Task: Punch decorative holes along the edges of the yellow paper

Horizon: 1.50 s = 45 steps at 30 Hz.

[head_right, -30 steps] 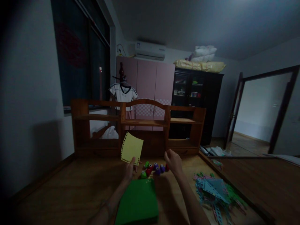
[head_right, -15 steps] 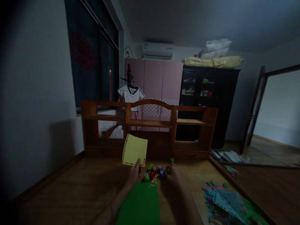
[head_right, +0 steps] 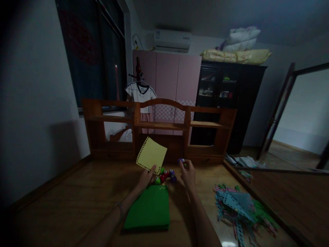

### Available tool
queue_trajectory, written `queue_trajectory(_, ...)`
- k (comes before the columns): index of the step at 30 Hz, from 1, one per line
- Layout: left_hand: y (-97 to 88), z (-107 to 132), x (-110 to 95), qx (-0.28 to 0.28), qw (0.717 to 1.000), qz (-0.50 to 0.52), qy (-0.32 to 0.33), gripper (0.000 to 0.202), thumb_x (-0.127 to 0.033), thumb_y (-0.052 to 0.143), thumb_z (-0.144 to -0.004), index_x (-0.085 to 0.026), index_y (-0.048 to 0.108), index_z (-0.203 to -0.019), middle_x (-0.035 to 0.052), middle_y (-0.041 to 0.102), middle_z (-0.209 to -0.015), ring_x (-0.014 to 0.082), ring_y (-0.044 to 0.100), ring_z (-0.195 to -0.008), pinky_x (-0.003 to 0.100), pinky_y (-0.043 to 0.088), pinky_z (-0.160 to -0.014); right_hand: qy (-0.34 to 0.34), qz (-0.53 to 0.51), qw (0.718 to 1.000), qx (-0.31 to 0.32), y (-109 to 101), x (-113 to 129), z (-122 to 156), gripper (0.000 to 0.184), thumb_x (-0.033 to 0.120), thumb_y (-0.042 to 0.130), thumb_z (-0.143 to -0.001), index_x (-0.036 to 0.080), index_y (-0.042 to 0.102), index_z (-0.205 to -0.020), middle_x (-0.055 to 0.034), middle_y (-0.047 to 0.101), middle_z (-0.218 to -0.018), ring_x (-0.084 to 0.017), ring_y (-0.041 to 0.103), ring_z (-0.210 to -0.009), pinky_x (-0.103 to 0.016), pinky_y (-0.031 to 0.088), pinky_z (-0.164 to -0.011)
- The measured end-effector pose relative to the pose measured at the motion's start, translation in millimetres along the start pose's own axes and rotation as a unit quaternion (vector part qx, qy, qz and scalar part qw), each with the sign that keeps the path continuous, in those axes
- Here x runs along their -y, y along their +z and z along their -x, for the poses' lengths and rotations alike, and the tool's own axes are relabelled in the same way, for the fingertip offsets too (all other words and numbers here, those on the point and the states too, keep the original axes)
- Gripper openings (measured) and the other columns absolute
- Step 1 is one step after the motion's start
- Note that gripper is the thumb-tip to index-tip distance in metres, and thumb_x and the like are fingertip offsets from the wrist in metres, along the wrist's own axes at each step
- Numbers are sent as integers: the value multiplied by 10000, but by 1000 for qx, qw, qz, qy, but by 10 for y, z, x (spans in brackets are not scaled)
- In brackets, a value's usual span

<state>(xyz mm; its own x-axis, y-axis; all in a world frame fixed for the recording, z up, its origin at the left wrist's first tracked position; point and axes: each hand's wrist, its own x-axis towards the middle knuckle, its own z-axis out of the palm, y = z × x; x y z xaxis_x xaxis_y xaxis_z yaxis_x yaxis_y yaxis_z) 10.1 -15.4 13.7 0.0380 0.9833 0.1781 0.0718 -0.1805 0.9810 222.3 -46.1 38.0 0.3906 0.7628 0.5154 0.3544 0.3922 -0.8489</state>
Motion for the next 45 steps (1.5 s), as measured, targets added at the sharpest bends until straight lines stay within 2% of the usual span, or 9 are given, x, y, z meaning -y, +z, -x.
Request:
queue_trajectory(5, 8, -1, 52, 38, 998, -21, 52, 498, -600, 443, -746, -184, 476, -472, -14, 423, -353, 106, 399, -342, 227, 303, -399, 58, -131, 986, 81, 124, 45, 62, 385, 529, 552, -759, 184, 560, -929, -49, 632, -793, -150, 569, -583, -243, 423, -497)
queue_trajectory(11, 5, -27, 96, 37, 997, -28, 63, 494, -590, 429, -763, -173, 504, -508, -15, 435, -366, 106, 399, -339, 222, 295, -389, 75, -158, 964, 202, 255, 95, 188, 403, 472, 681, -663, 175, 620, -928, -72, 655, -917, -210, 616, -809, -294, 487, -659)
queue_trajectory(14, -2, -31, 91, 44, 997, -36, 56, 521, -598, 434, -757, -155, 520, -496, 4, 469, -388, 105, 417, -359, 220, 303, -405, 101, -160, 954, 233, 279, 102, 221, 445, 492, 683, -650, 170, 632, -952, -77, 659, -940, -205, 622, -768, -304, 490, -657)
queue_trajectory(17, -1, -24, 79, 45, 997, -34, 46, 533, -618, 456, -731, -147, 524, -491, 8, 477, -389, 102, 412, -367, 217, 294, -407, 116, -155, 951, 241, 293, 88, 230, 450, 513, 673, -650, 172, 639, -941, -64, 664, -884, -186, 618, -684, -297, 490, -624)
queue_trajectory(25, 11, -31, 102, 49, 996, -52, 44, 538, -626, 447, -728, -142, 547, -515, 4, 471, -391, 104, 409, -357, 219, 270, -391, 112, -150, 950, 248, 327, 72, 259, 420, 503, 674, -651, 176, 644, -913, -52, 661, -844, -170, 612, -676, -278, 489, -607)
queue_trajectory(33, 10, 46, -31, 37, 998, -41, 36, 463, -561, 497, -730, -140, 578, -554, -2, 472, -386, 115, 418, -382, 225, 292, -416, 82, -132, 959, 236, 325, 127, 266, 415, 483, 674, -658, 177, 637, -935, -60, 666, -872, -178, 617, -680, -276, 487, -585)
queue_trajectory(41, 19, 97, -96, 24, 998, -45, 27, 384, -491, 530, -722, -139, 644, -618, 37, 555, -430, 199, 560, -534, 256, 367, -485, 83, -136, 956, 245, 308, 112, 263, 453, 454, 698, -635, 188, 620, -993, -67, 654, -952, -189, 619, -735, -291, 496, -610)
queue_trajectory(43, 14, 94, -83, 33, 997, -60, 40, 394, -494, 520, -731, -139, 656, -628, 48, 577, -448, 209, 576, -548, 267, 394, -506, 89, -143, 955, 244, 309, 100, 266, 462, 452, 686, -652, 182, 617, -1021, -74, 653, -966, -195, 621, -752, -303, 496, -634)
queue_trajectory(45, 14, 82, -64, 40, 994, -64, 73, 391, -487, 513, -743, -134, 679, -705, 73, 645, -562, 222, 608, -621, 279, 435, -565, 111, -152, 950, 247, 315, 94, 271, 460, 456, 680, -658, 178, 623, -1020, -79, 656, -960, -208, 623, -770, -324, 498, -656)
